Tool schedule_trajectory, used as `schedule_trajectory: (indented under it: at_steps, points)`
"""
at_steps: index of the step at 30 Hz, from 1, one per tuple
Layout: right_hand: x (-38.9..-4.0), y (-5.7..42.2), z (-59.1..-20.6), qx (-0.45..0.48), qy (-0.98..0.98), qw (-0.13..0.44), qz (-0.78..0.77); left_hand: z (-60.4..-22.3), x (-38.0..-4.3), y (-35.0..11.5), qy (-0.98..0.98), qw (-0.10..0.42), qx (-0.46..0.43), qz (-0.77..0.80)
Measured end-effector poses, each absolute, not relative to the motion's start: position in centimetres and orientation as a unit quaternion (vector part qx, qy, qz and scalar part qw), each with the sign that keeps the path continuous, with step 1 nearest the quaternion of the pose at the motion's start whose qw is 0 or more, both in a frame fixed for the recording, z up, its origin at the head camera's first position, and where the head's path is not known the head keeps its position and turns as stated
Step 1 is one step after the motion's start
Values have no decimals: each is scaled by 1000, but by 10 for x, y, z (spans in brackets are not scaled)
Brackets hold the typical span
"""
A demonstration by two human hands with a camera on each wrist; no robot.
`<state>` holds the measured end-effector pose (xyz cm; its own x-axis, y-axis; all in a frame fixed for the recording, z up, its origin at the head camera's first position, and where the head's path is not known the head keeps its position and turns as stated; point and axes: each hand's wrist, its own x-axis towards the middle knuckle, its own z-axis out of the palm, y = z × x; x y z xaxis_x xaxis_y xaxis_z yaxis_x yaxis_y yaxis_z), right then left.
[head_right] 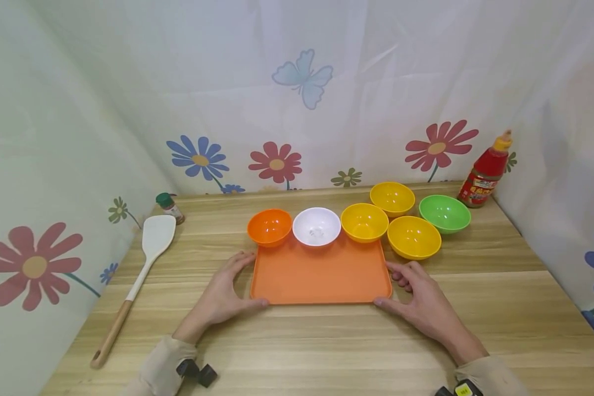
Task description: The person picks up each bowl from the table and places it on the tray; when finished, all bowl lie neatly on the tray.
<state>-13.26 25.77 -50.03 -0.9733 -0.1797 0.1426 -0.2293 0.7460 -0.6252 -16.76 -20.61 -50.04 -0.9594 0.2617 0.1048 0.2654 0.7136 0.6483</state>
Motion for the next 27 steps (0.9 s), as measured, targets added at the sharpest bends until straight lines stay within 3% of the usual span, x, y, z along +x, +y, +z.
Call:
schedule_trajectory:
  at_steps: [10, 21, 27]
  points:
    - [-130, 259, -499, 121, -920, 94, 360, -501, -169, -205, -924, -2, -150, -353]
    - [-127, 267, -488, 84, -864, 248, 429, -502, -166, -207, -927, -19, -140, -348]
    - [-133, 276, -481, 3, -869, 235, 436, -501, -166, -209, -927, -19, -139, -348]
